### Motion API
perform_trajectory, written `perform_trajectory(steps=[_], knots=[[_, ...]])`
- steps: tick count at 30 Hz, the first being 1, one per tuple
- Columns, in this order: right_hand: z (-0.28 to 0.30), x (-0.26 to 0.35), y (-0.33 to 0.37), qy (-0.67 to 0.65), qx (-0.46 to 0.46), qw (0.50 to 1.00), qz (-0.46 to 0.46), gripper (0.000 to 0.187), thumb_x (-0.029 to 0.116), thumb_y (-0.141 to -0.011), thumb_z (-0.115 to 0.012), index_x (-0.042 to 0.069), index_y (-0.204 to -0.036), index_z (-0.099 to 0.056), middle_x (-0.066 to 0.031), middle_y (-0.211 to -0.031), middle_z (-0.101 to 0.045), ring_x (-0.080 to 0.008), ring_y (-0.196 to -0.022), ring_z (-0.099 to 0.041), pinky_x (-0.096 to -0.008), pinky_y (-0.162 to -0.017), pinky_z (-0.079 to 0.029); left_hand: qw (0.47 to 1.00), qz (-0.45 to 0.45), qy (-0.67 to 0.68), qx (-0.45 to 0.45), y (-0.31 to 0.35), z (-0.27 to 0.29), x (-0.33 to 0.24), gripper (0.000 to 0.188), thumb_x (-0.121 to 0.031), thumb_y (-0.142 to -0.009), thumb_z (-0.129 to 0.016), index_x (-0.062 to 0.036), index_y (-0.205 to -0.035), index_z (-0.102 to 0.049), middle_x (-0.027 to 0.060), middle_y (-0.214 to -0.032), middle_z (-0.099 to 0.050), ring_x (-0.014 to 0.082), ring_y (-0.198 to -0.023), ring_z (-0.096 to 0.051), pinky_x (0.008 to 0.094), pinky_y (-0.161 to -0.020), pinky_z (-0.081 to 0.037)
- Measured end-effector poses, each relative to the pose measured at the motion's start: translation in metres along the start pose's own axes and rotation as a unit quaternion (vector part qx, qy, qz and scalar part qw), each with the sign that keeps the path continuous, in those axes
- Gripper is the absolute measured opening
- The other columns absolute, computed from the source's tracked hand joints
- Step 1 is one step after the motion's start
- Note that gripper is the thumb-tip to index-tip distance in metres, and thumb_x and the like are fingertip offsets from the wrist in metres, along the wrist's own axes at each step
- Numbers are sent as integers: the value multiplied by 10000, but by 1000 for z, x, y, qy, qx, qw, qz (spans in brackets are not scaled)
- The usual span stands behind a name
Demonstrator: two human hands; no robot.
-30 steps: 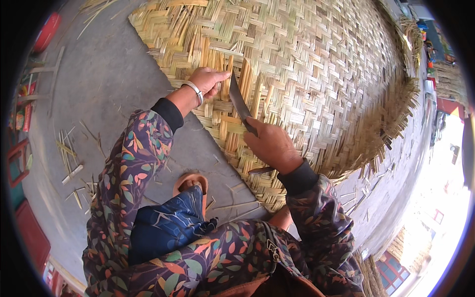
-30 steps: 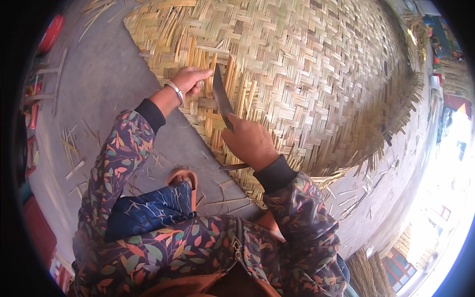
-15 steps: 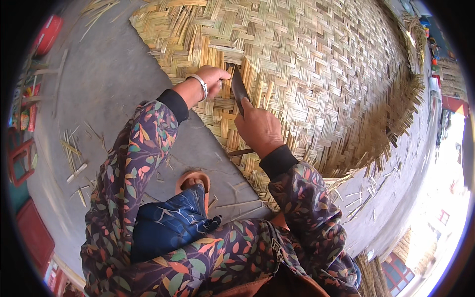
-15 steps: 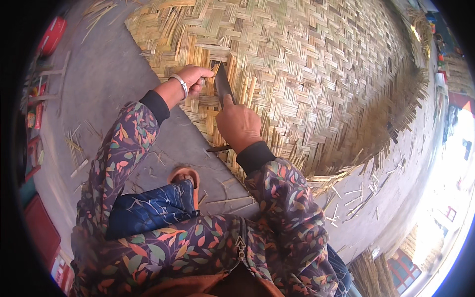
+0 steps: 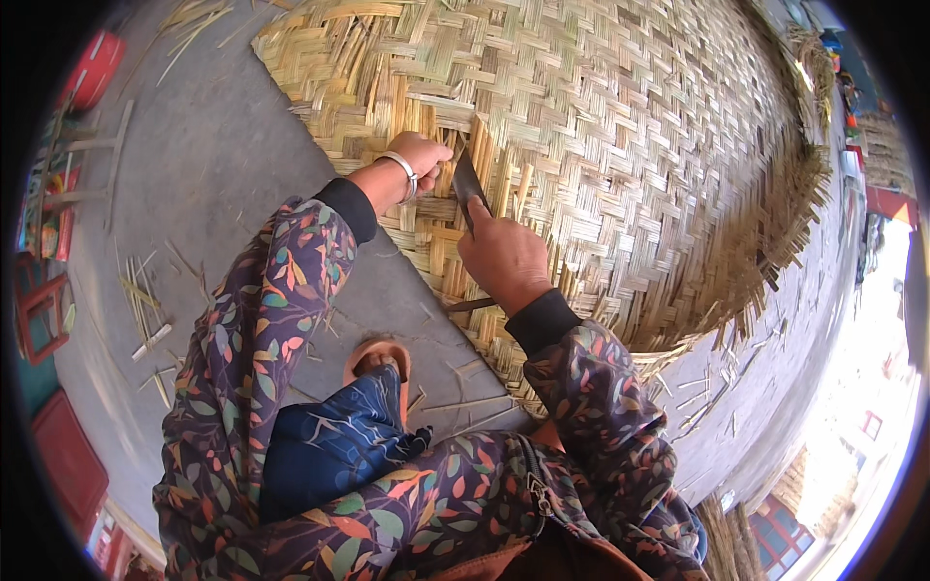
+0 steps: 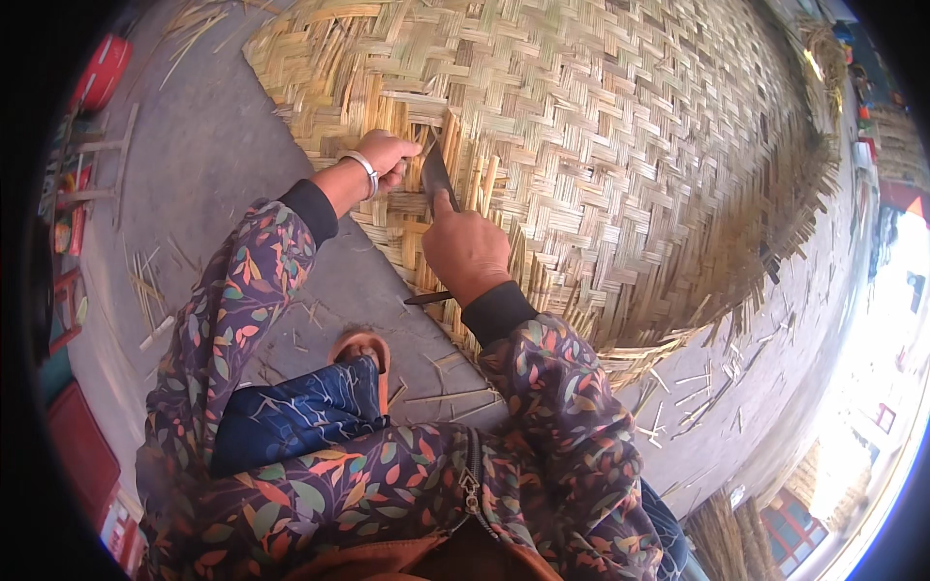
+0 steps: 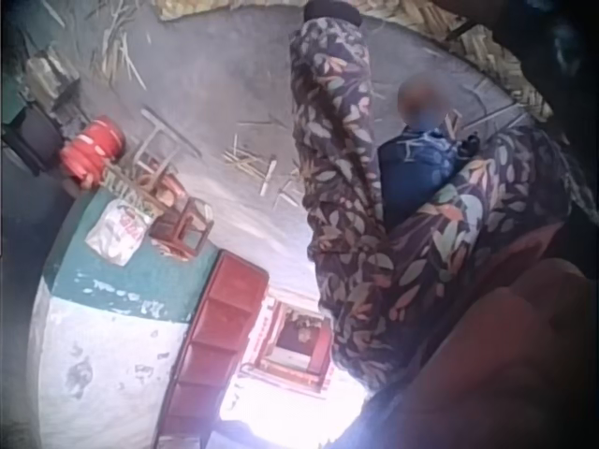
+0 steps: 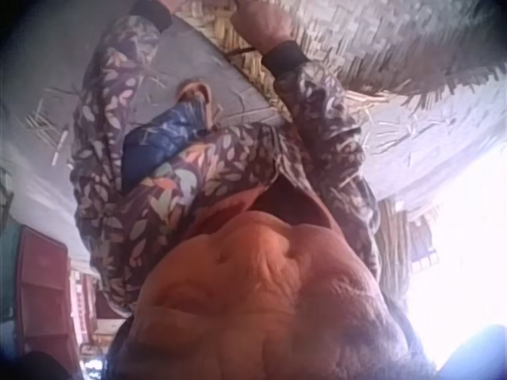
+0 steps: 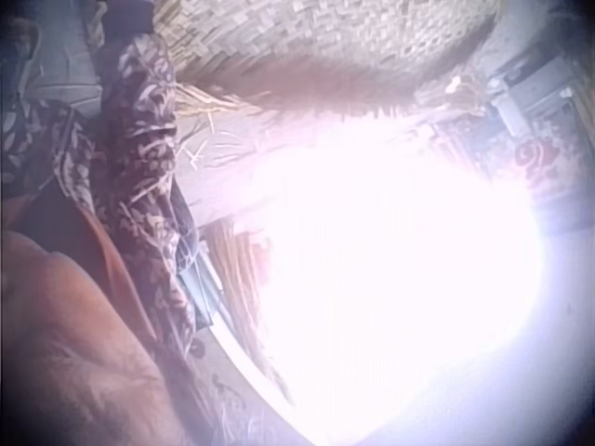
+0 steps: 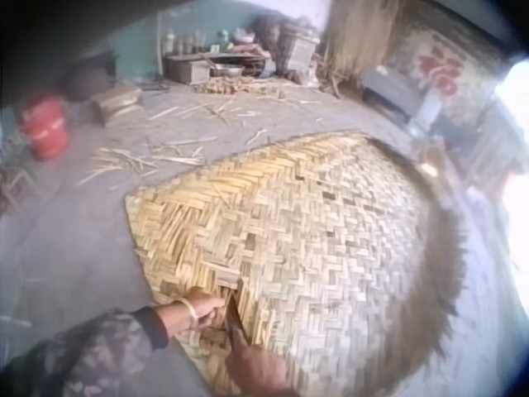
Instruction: The person uses a curved knife to trim and adjust the edges of a large woven mat. They repeatedly tap and press the mat's edge to secure the weave while seated on the floor.
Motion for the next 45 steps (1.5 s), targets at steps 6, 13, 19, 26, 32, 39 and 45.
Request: perform_trajectory(steps=[6, 13, 19, 26, 32, 39, 45], knots=[[0, -2, -2, 40, -9, 999, 24, 459, 202, -876, -485, 91, -1319, -525, -189, -832, -692, -345, -757, -697, -448, -644, -549, 998, -62, -21, -18, -1, -1, -2, 342, -324, -874, -693, -50, -706, -576, 28, -574, -568, 140, -395, -531, 299, -390, -440], [-4, -6, -3, 98, -30, 994, 40, 438, 192, -895, -491, 77, -1316, -527, -160, -783, -677, -312, -707, -697, -416, -593, -550, 815, -308, -468, -147, 11, 3, -5, 453, -470, -805, -713, -52, -684, -585, 114, -610, -591, 286, -527, -593, 405, -531, -475], [-6, -3, 22, 135, -23, 989, 58, 477, 216, -887, -490, 62, -1337, -509, -162, -730, -666, -303, -642, -684, -435, -549, -540, 792, -329, -482, -180, 8, 12, 1, 462, -529, -800, -676, -89, -694, -585, 138, -671, -615, 355, -643, -592, 475, -566, -436], [45, -49, 113, 115, 99, 984, 94, 491, 222, -837, -563, 117, -1315, -532, -180, -668, -638, -334, -610, -661, -426, -575, -536, 779, -341, -494, -184, -3, 14, 6, 488, -553, -817, -651, -88, -694, -570, 140, -676, -612, 375, -648, -589, 491, -567, -433], [77, -94, 136, -96, 61, 990, 82, 526, 168, -802, -633, 124, -1320, -554, -163, -669, -605, -259, -580, -638, -377, -599, -511, 808, -373, -414, -191, 7, 0, -4, 370, -443, -851, -669, -85, -779, -608, 140, -697, -626, 341, -657, -620, 435, -580, -477], [81, -90, 128, -312, 74, 947, 13, 517, 106, -827, -624, 85, -1337, -536, -34, -689, -556, -68, -621, -481, -257, -605, -450, 977, -153, 23, 150, 23, -17, -12, 270, -272, -874, -699, -44, -943, -570, 13, -648, -587, 105, -530, -628, 244, -443, -478], [58, -87, 118, -412, 92, 906, 19, 493, 122, -870, -615, 68, -1350, -518, 25, -744, -548, -49, -663, -445, -229, -598, -409, 981, -136, -66, 119, 24, -11, -2, 286, -243, -851, -728, -76, -756, -516, 17, -623, -571, 105, -512, -614, 251, -450, -494]])
Point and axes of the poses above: each hand's wrist, its own y-axis away from the middle knuckle, its own z-axis out of the back of the hand, x = y × z, the point moved 1 cm from there along -y, towards the middle knuckle
